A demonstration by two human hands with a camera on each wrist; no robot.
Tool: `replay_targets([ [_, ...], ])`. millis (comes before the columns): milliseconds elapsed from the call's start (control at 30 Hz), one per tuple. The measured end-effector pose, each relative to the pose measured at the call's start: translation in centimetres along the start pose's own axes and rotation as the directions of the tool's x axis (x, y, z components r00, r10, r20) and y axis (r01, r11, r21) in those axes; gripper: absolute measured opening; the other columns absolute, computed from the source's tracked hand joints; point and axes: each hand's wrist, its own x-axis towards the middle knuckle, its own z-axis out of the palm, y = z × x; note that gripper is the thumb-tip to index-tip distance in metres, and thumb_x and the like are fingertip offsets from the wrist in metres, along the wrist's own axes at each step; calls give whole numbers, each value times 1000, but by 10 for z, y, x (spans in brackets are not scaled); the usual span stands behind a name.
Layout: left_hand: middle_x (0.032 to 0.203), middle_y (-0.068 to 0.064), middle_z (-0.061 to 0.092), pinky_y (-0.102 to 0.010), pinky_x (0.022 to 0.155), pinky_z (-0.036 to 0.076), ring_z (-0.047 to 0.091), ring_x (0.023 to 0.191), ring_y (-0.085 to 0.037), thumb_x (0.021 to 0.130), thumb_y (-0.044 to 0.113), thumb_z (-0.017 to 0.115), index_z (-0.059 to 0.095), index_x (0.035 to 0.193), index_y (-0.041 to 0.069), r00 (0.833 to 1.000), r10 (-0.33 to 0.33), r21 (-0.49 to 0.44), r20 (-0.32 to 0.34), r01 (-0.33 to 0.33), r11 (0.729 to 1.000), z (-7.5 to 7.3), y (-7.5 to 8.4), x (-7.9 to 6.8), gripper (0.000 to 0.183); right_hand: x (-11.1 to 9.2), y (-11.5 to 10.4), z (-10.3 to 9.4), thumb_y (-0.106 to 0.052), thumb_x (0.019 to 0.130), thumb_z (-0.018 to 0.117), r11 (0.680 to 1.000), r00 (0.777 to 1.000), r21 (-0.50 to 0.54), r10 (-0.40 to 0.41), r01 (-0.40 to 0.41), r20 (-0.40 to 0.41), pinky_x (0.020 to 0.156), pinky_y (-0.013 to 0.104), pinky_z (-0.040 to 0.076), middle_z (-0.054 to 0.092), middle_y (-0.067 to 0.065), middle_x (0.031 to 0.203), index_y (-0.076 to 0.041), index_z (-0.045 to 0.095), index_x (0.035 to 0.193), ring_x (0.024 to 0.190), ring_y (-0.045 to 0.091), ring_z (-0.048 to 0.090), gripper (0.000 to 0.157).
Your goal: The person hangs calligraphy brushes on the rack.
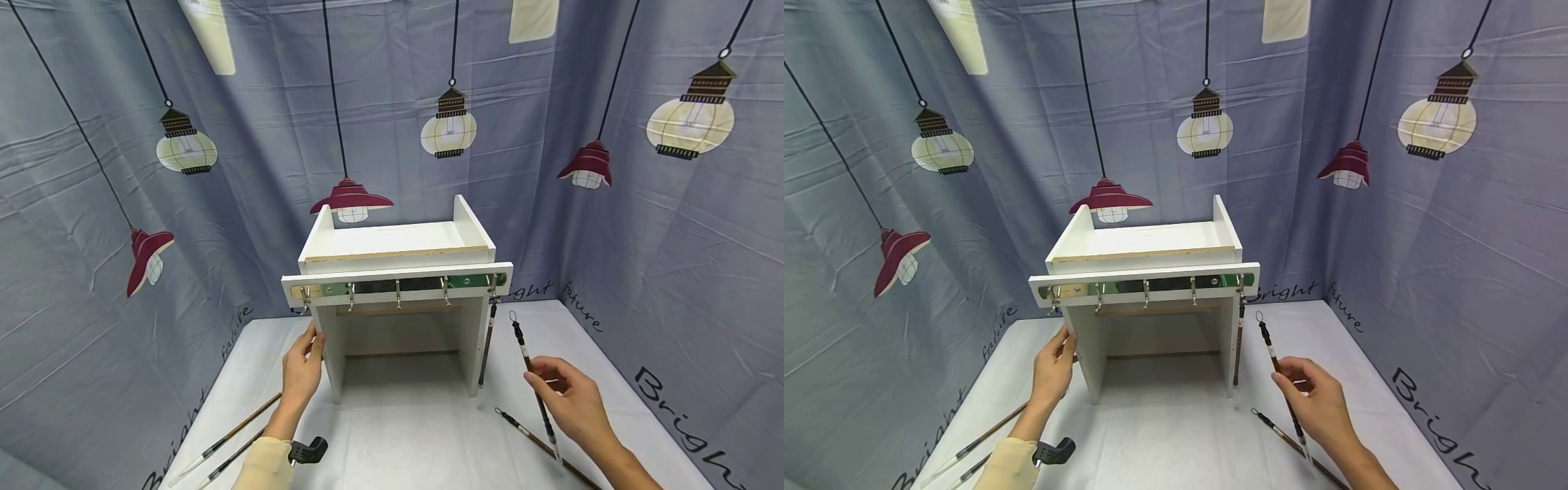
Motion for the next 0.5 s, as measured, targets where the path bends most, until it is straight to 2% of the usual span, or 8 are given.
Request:
replay_targets([
  [233, 138, -15, 67, -53, 91, 57, 70, 114, -37, 108, 30, 56, 54, 150, 9, 1000, 10, -2, -18, -10, 1000, 1, -1, 0, 47, 2, -7, 6, -3, 87, 82, 998, 999, 51, -41, 42, -10, 68, 12, 50, 71, -5, 87, -11, 73, 104, 74, -3, 65, 21],
  [500, 137, -14, 67, -53, 90, 58, 70, 114, -37, 107, 31, 57, 55, 150, 11, 1000, 8, -1, -12, -8, 1000, 1, 1, 0, 47, 2, -19, 10, -2, 86, 82, 994, 998, 92, -54, 55, -14, 68, 12, 50, 73, 3, 90, -10, 73, 105, 75, -2, 65, 22],
])
